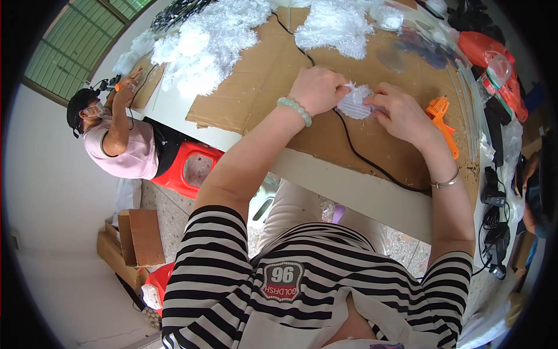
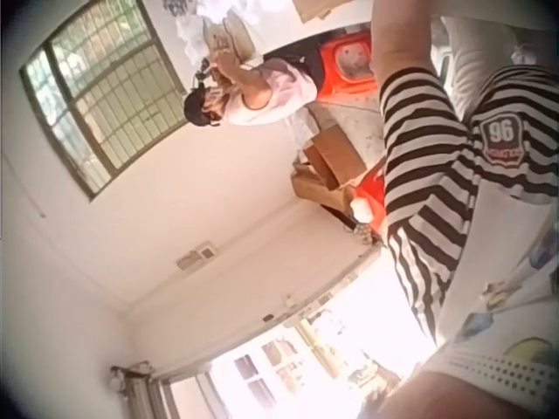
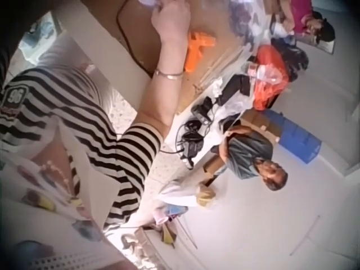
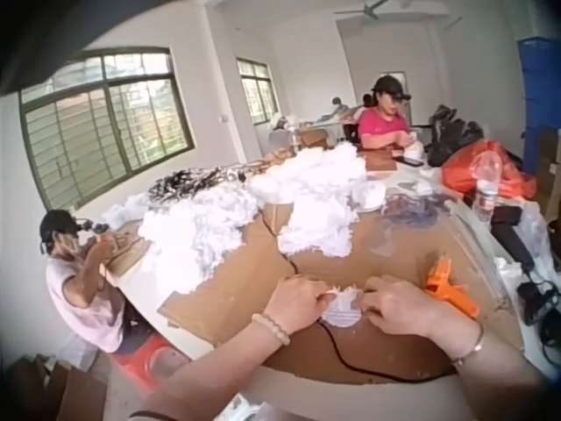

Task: Gluing cotton stuffing onto a cloud-shaped base using a hot glue gun.

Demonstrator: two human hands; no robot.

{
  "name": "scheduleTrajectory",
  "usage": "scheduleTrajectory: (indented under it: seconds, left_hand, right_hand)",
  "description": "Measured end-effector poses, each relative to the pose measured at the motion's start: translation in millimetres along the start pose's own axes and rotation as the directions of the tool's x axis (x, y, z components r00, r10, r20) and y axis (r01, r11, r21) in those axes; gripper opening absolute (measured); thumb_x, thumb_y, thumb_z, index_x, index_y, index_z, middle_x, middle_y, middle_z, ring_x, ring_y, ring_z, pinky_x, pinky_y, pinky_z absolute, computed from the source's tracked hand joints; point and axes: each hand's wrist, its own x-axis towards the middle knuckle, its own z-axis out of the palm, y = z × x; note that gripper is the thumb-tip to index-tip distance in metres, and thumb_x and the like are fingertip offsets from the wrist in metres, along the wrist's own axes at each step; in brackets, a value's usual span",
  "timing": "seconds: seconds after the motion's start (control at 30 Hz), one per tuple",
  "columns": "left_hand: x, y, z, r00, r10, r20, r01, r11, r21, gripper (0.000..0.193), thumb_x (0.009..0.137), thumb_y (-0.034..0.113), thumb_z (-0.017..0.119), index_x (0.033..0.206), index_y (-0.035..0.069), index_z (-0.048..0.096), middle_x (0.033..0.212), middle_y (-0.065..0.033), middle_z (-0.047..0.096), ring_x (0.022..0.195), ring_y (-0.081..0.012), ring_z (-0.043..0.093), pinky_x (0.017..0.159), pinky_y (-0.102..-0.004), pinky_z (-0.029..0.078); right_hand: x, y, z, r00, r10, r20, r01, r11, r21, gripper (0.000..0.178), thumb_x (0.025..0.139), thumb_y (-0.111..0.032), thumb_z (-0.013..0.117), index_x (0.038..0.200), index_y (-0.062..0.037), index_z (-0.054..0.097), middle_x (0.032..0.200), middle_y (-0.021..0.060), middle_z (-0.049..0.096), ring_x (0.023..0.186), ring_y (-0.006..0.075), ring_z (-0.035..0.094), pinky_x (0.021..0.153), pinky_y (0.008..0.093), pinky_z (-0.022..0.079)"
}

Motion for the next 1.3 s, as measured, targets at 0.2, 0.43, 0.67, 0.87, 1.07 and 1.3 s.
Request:
scheduleTrajectory:
  seconds: [0.2,0.43,0.67,0.87,1.07,1.3]
  left_hand:
    - [11,-32,2,0.950,-0.303,-0.079,0.289,0.946,-0.146,0.020,0.082,0.021,0.059,0.093,0.006,0.067,0.079,-0.0137,0.065,0.073,-0.0289,0.063,0.066,-0.0355,0.049]
    - [6,1,-20,0.932,-0.132,-0.338,0.015,0.945,-0.328,0.015,0.080,0.006,0.057,0.093,0.007,0.066,0.081,-0.0134,0.066,0.066,-0.0312,0.062,0.059,-0.0371,0.050]
    - [-7,29,-7,0.988,0.148,-0.055,-0.158,0.936,-0.314,0.013,0.081,0.003,0.059,0.092,0.007,0.064,0.077,-0.0145,0.063,0.066,-0.0314,0.060,0.059,-0.0368,0.048]
    - [2,18,3,0.989,0.141,-0.042,-0.147,0.939,-0.311,0.012,0.081,0.003,0.057,0.090,0.007,0.064,0.077,-0.0150,0.064,0.069,-0.0328,0.060,0.062,-0.0385,0.049]
    - [15,5,7,0.997,0.075,-0.029,-0.079,0.981,-0.178,0.014,0.083,0.008,0.055,0.092,0.008,0.066,0.080,-0.0160,0.064,0.074,-0.0344,0.061,0.066,-0.0397,0.049]
    - [17,8,-13,0.930,-0.309,-0.199,0.148,0.811,-0.566,0.017,0.089,0.015,0.053,0.088,0.005,0.065,0.080,-0.0120,0.067,0.075,-0.0235,0.064,0.066,-0.0333,0.050]
  right_hand:
    - [5,11,1,0.999,-0.023,0.040,0.022,1.000,0.007,0.026,0.074,0.000,0.062,0.099,-0.0061,0.066,0.097,0.0105,0.056,0.089,0.0284,0.057,0.079,0.0360,0.047]
    - [5,10,-3,0.997,0.019,0.073,-0.022,0.999,0.037,0.026,0.076,-0.004,0.062,0.101,-0.0070,0.066,0.097,0.0095,0.056,0.091,0.0265,0.056,0.079,0.0359,0.047]
    - [0,6,-4,0.995,0.052,0.080,-0.057,0.997,0.054,0.028,0.074,-0.003,0.064,0.101,-0.0068,0.066,0.100,0.0102,0.055,0.093,0.0274,0.056,0.082,0.0361,0.046]
    - [0,5,-5,0.994,0.065,0.083,-0.070,0.996,0.062,0.026,0.075,-0.006,0.061,0.101,-0.0106,0.067,0.099,0.0093,0.056,0.096,0.0287,0.054,0.086,0.0377,0.045]
    - [2,6,-4,0.995,0.036,0.091,-0.040,0.998,0.045,0.029,0.073,-0.003,0.064,0.102,-0.0071,0.066,0.101,0.0099,0.055,0.094,0.0270,0.056,0.082,0.0356,0.046]
    - [4,2,-14,0.995,0.073,0.073,-0.077,0.995,0.059,0.022,0.078,-0.008,0.062,0.099,-0.0037,0.065,0.090,0.0107,0.058,0.083,0.0277,0.058,0.074,0.0371,0.048]
